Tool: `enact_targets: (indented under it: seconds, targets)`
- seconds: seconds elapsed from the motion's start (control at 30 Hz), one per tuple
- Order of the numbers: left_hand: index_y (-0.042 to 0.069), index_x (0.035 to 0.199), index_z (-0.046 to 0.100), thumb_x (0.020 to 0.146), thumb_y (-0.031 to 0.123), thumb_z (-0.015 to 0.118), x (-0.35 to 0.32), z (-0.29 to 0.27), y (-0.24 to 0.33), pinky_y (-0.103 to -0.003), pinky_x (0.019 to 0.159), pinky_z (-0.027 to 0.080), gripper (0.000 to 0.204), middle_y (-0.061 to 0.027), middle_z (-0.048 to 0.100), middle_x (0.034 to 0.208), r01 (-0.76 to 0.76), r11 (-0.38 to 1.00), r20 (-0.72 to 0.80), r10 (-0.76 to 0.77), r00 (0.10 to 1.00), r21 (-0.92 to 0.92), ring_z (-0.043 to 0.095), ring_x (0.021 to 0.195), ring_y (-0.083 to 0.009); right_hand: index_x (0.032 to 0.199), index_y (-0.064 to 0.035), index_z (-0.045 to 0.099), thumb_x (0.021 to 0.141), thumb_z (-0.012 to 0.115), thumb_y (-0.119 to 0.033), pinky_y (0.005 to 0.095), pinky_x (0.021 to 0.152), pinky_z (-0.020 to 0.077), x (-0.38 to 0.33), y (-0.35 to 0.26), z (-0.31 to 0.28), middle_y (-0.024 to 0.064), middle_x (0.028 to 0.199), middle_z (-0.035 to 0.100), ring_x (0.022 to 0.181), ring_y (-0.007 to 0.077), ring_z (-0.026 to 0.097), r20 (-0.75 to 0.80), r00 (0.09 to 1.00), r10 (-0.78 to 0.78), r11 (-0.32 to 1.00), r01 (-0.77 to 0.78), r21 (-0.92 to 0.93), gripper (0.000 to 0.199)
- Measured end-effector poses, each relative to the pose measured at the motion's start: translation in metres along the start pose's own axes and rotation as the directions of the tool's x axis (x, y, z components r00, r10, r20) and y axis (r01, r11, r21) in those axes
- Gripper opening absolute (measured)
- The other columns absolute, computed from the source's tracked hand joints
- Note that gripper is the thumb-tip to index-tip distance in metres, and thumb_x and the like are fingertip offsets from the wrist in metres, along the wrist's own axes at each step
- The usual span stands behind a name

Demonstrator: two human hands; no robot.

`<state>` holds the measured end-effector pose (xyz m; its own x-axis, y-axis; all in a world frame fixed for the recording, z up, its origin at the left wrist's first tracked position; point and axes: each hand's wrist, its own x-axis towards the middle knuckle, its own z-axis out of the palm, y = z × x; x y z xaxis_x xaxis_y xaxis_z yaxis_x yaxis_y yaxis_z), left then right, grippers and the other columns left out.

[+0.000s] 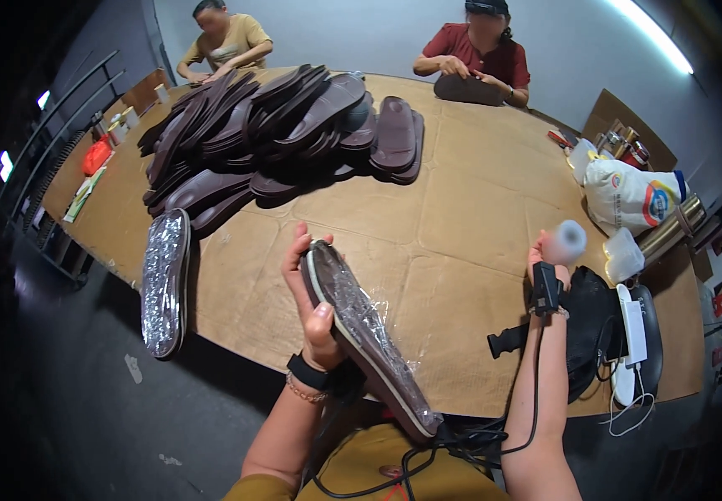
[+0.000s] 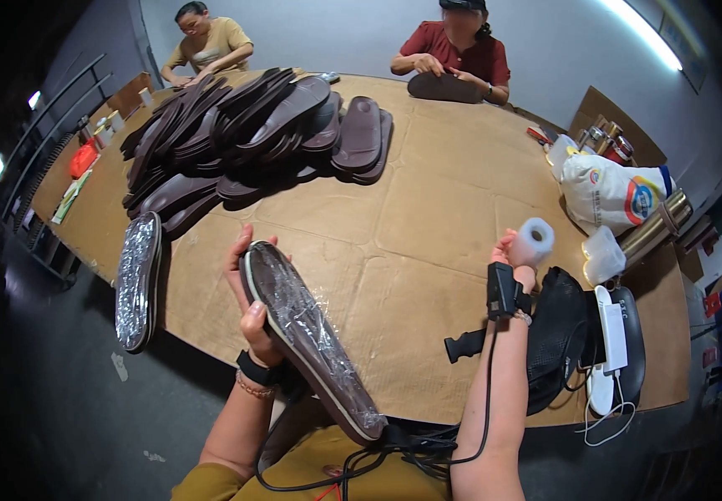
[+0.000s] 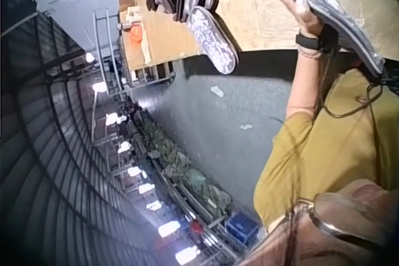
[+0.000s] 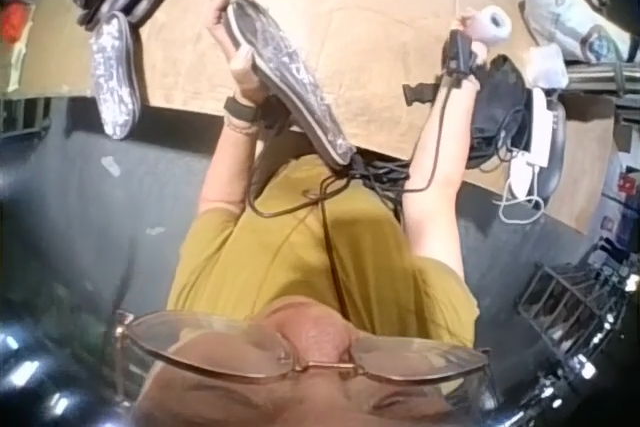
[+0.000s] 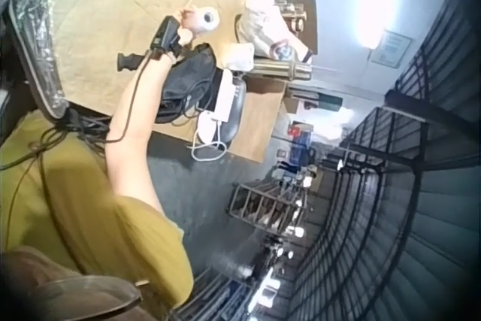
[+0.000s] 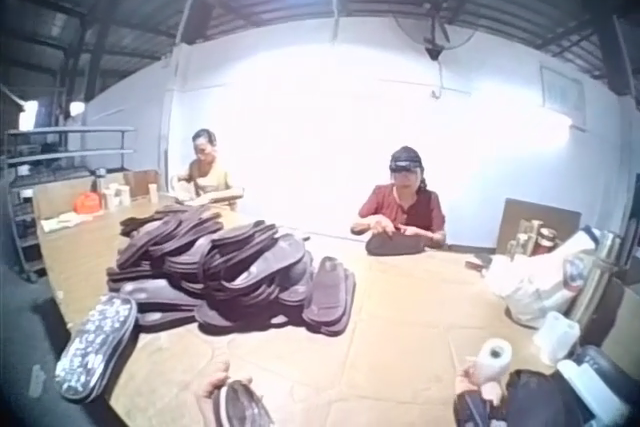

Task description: The recorder is wrapping plastic protective film around shoe insoles at a manufacturing station.

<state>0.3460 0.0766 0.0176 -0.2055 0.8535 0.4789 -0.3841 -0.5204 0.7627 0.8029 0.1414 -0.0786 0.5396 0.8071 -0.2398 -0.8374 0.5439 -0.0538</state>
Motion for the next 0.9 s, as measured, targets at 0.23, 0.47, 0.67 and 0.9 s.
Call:
enact_targets:
  seconds: [0.23, 0.47, 0.67, 0.9]
  targets:
    - [0.008, 0.155, 0.033, 0.077, 0.035, 0.052, -0.002, 0.000, 0.005, -0.045, 0.120, 0.034, 0.085, -0.0170, 0.029, 0.167, 0.038, 0.995, -0.109, -0.048, 0.993, -0.089, 0.040, 0.145, -0.0303, 0.146, -0.0019, 0.053, 0.106, 0.036, -0.055, 0.0463, 0.082, 0.0648, -0.062, 0.047, 0.022, 0.0306, 0.137, 0.060, 0.101, 0.0378, 0.071, -0.141, 0.964, -0.226, 0.965, 0.241, 0.101, 0.068]
    - [0.012, 0.147, 0.037, 0.089, 0.034, 0.050, -0.004, -0.017, -0.005, -0.047, 0.116, 0.044, 0.064, -0.0181, 0.037, 0.161, -0.126, 0.992, -0.176, 0.124, 0.977, 0.001, 0.044, 0.143, -0.0303, 0.149, 0.0076, 0.041, 0.106, 0.047, -0.053, 0.0408, 0.099, 0.0581, -0.120, 0.067, 0.037, 0.0251, 0.129, 0.063, 0.114, 0.0313, 0.066, -0.050, 0.947, 0.317, 0.947, -0.319, -0.045, 0.074]
    - [0.006, 0.142, 0.037, 0.104, 0.026, 0.037, -0.012, -0.021, -0.002, -0.045, 0.122, 0.031, 0.043, -0.0202, 0.040, 0.154, -0.044, 0.990, -0.240, 0.075, 0.968, 0.135, 0.043, 0.142, -0.0300, 0.144, 0.0043, 0.055, 0.105, 0.063, -0.048, 0.0381, 0.097, 0.0537, -0.248, 0.148, 0.086, 0.0154, 0.123, 0.071, 0.112, 0.0254, 0.068, 0.192, 0.722, 0.665, 0.002, 0.255, -0.967, 0.066]
    - [0.003, 0.141, 0.042, 0.111, 0.018, 0.042, -0.049, -0.048, 0.005, -0.042, 0.121, 0.033, 0.033, -0.0184, 0.046, 0.151, 0.058, 0.978, -0.195, -0.018, 0.981, 0.201, 0.046, 0.141, -0.0261, 0.142, 0.0079, 0.055, 0.083, 0.090, -0.030, 0.0376, 0.087, 0.0558, -0.257, 0.137, 0.080, 0.0163, 0.098, 0.072, 0.094, 0.0284, 0.071, 0.234, 0.515, 0.825, -0.225, 0.679, -0.699, 0.079]
